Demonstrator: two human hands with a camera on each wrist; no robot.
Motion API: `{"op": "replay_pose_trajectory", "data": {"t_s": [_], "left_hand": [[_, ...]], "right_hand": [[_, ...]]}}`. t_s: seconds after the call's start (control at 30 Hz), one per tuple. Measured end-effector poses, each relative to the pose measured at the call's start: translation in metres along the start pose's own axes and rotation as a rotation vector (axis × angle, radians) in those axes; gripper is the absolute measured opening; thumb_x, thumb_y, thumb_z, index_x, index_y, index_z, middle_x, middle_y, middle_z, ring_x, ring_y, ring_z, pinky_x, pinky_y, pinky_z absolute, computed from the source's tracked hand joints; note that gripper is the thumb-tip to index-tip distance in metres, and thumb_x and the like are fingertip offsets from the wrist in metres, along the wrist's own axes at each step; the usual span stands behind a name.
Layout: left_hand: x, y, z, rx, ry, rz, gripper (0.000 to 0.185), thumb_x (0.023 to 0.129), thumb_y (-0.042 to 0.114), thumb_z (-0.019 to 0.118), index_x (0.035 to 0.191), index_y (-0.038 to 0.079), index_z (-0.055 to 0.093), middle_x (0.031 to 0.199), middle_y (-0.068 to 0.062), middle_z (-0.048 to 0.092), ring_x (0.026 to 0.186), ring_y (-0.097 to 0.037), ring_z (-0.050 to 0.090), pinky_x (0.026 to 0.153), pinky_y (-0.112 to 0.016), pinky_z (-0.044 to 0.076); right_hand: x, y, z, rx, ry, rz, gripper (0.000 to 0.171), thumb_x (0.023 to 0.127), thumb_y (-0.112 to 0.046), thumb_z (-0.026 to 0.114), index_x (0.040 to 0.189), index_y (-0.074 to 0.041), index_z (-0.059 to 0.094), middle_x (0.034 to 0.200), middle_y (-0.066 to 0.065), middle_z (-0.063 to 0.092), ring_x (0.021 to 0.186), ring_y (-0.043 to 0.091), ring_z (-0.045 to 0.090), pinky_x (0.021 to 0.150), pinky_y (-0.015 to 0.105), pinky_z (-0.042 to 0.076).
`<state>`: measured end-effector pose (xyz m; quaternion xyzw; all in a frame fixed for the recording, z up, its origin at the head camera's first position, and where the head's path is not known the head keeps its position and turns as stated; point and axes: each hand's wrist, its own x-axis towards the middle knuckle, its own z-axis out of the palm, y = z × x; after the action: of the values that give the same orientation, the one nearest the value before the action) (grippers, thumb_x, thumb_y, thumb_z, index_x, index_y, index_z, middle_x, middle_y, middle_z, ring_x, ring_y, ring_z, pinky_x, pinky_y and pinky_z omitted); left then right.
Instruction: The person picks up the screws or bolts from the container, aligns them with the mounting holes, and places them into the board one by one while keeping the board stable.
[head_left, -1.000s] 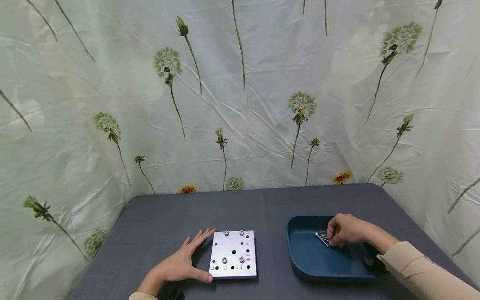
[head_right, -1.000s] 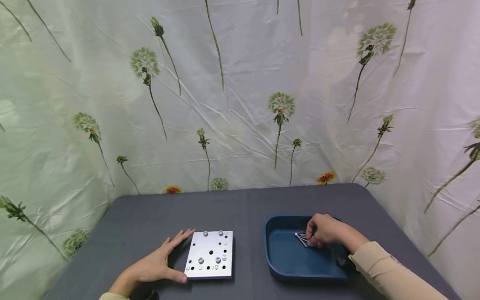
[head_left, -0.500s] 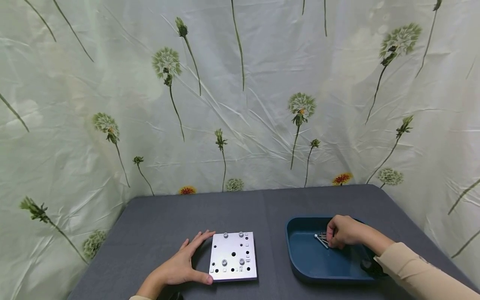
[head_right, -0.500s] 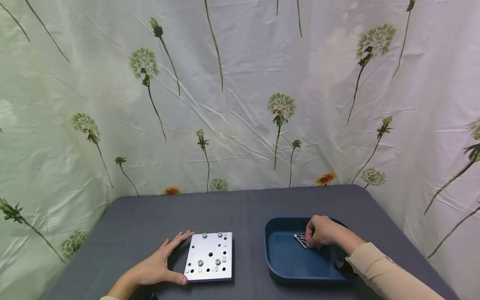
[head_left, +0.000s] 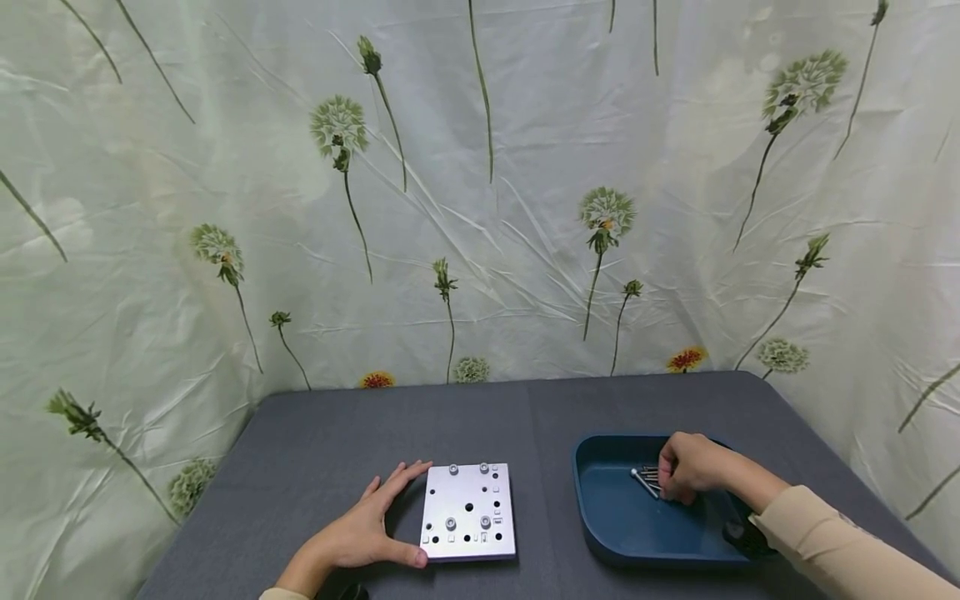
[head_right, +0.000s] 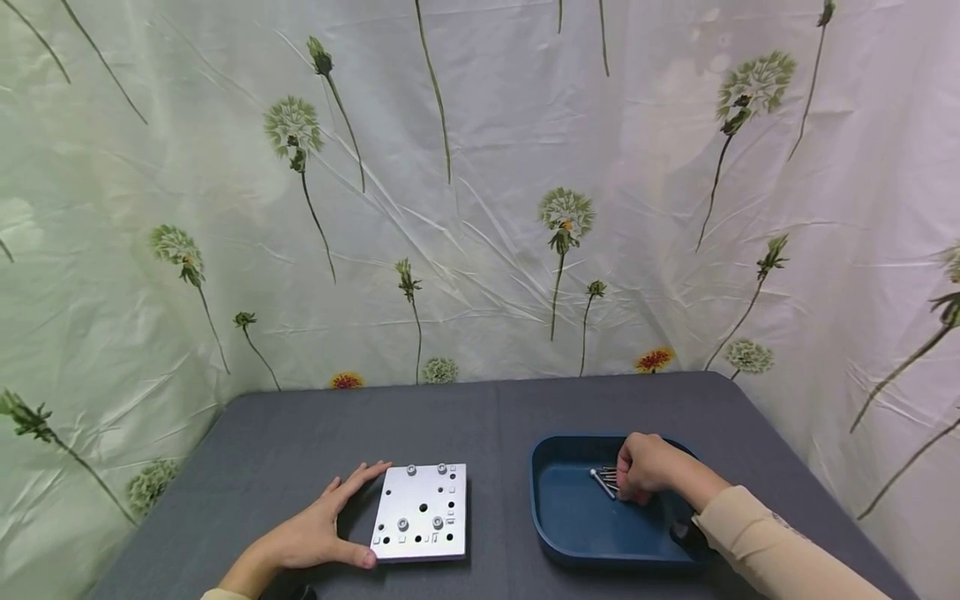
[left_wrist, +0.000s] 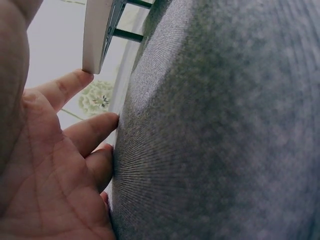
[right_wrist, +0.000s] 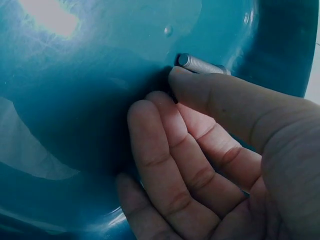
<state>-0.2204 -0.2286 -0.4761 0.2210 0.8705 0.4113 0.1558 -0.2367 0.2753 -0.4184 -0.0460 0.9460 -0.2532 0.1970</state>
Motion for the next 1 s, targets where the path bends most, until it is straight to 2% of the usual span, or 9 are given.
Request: {"op": "replay_pose_trajectory", "data": {"t_s": [0.2, 0.33, 0.7, 1.0], "left_hand": [[-0.001, 0.0, 0.0, 0.002, -0.015, 0.035, 0.119, 0.073, 0.035, 0.101, 0.17, 0.022, 0.032, 0.178, -0.018, 0.025, 0.164, -0.057, 0.009, 0.12, -0.085, -0.006], [0.0, 0.0, 0.0, 0.005, -0.03, 0.03, 0.122, 0.072, 0.036, 0.101, 0.171, 0.023, 0.03, 0.179, -0.017, 0.023, 0.164, -0.056, 0.007, 0.12, -0.085, -0.007], [-0.005, -0.002, -0.002, 0.026, -0.043, -0.021, 0.124, 0.076, 0.039, 0.099, 0.173, 0.023, 0.023, 0.18, -0.018, 0.018, 0.165, -0.055, 0.001, 0.119, -0.085, -0.009], [0.0, 0.001, 0.002, 0.043, -0.048, 0.007, 0.123, 0.078, 0.041, 0.097, 0.174, 0.025, 0.021, 0.181, -0.015, 0.019, 0.165, -0.054, 0.003, 0.119, -0.085, -0.008]], "right_hand": [[-0.001, 0.001, 0.001, -0.016, 0.012, 0.012, 0.02, 0.088, 0.0, 0.081, 0.074, -0.008, 0.07, 0.074, 0.003, 0.071, 0.064, 0.016, 0.07, 0.064, 0.034, 0.062], [-0.003, 0.003, -0.001, -0.005, -0.001, -0.007, 0.019, 0.088, 0.0, 0.079, 0.074, -0.008, 0.069, 0.072, 0.003, 0.07, 0.064, 0.016, 0.07, 0.064, 0.034, 0.061], [-0.008, 0.007, -0.019, 0.116, -0.009, -0.091, 0.011, 0.089, 0.0, 0.074, 0.08, -0.004, 0.07, 0.077, 0.004, 0.073, 0.071, 0.019, 0.072, 0.072, 0.04, 0.064], [-0.018, 0.016, -0.03, 0.184, 0.027, -0.148, 0.004, 0.088, 0.001, 0.072, 0.084, -0.001, 0.072, 0.08, 0.005, 0.073, 0.073, 0.02, 0.069, 0.073, 0.039, 0.062]]}}
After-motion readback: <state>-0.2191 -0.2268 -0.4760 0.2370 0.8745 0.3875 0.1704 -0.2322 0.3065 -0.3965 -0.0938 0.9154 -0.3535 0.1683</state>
